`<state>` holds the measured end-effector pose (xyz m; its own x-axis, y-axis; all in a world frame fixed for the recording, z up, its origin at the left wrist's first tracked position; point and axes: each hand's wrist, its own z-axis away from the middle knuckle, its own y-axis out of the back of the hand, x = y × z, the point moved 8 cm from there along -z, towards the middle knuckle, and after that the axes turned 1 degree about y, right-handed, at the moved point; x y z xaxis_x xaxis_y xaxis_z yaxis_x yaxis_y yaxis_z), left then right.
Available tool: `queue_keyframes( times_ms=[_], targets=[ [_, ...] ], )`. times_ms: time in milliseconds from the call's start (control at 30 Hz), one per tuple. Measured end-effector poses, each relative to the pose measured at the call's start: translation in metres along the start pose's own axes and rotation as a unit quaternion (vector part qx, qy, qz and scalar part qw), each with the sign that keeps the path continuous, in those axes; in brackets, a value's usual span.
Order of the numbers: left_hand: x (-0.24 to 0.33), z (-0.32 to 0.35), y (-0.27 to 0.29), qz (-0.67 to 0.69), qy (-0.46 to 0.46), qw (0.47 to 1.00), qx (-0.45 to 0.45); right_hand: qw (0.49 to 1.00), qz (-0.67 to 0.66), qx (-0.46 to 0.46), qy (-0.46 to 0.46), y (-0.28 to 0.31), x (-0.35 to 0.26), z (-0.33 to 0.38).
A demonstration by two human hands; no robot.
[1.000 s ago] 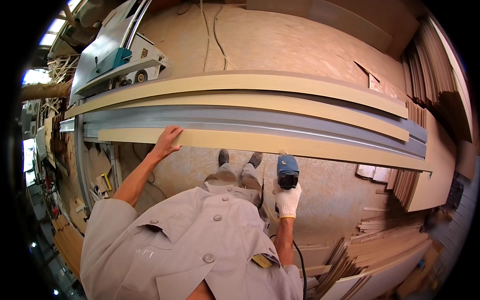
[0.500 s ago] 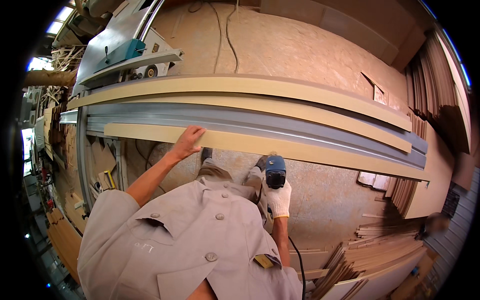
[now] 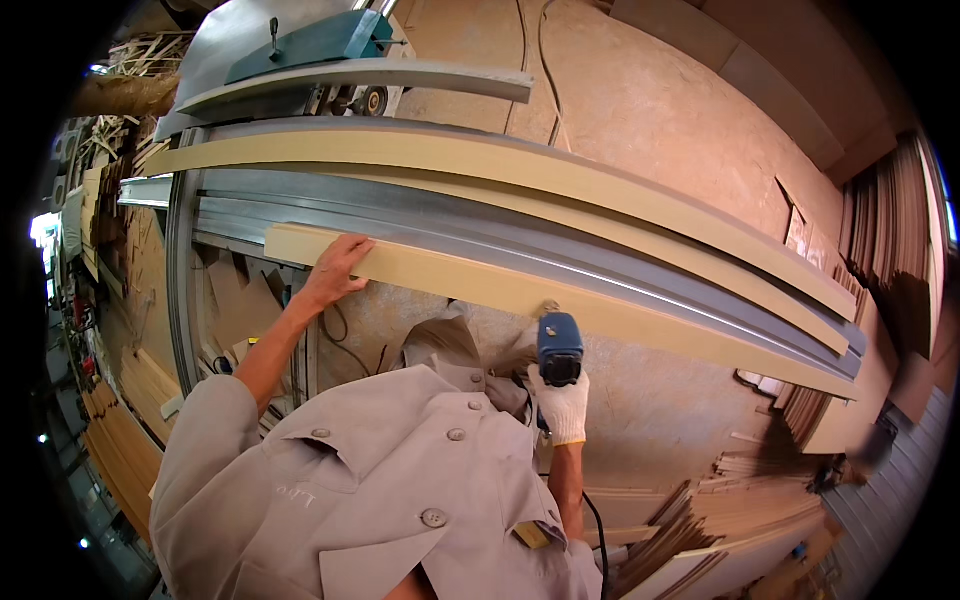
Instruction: The person uses a pneumatic nail gun to fasten thin wooden strips onto a metal frame. They repeatedly position the strips, fire the nail gun, and reload staples from a nearby container.
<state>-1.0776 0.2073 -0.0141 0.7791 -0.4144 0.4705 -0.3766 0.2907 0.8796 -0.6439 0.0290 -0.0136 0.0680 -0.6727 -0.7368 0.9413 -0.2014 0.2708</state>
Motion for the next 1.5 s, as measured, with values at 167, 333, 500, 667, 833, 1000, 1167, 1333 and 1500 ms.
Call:
queue_keyframes(
  times_ms=[167, 333, 500, 667, 833, 1000, 1167, 1333, 1500],
  targets=[
    [-0.007, 0.004, 0.007, 0.012, -0.01, 0.999, -0.036, 0.992, 0.098, -0.076, 0.025, -0.082, -0.043, 0.017],
    [-0.005, 0.004, 0.004, -0.009, -0.01, 0.999, -0.046, 0.992, 0.096, -0.079, 0.007, -0.115, -0.058, 0.025],
    [-0.007, 0.003, 0.0, -0.013, -0.012, 0.999, -0.05, 0.994, 0.096, -0.055, 0.017, -0.117, -0.063, 0.028],
    [-0.003, 0.002, 0.0, -0.004, -0.004, 0.999, -0.045, 0.992, 0.111, -0.031, 0.052, -0.116, -0.073, 0.03],
    [-0.005, 0.001, 0.002, 0.024, 0.008, 0.999, -0.047, 0.997, 0.069, -0.038, 0.022, -0.115, -0.061, 0.029],
    [-0.004, 0.0, 0.005, 0.033, 0.008, 0.998, -0.044, 0.994, 0.088, -0.056, 0.026, -0.116, -0.066, 0.027],
    [-0.005, -0.001, 0.005, 0.046, 0.016, 0.998, -0.051, 0.993, 0.095, -0.051, 0.037, -0.116, -0.072, 0.028],
    [-0.007, 0.001, 0.005, 0.062, 0.041, 0.996, -0.049, 0.992, 0.098, -0.055, 0.05, -0.117, -0.08, 0.029],
    [-0.009, -0.002, 0.004, 0.051, 0.033, 0.997, -0.05, 0.994, 0.093, -0.052, 0.037, -0.117, -0.078, 0.027]
  ],
)
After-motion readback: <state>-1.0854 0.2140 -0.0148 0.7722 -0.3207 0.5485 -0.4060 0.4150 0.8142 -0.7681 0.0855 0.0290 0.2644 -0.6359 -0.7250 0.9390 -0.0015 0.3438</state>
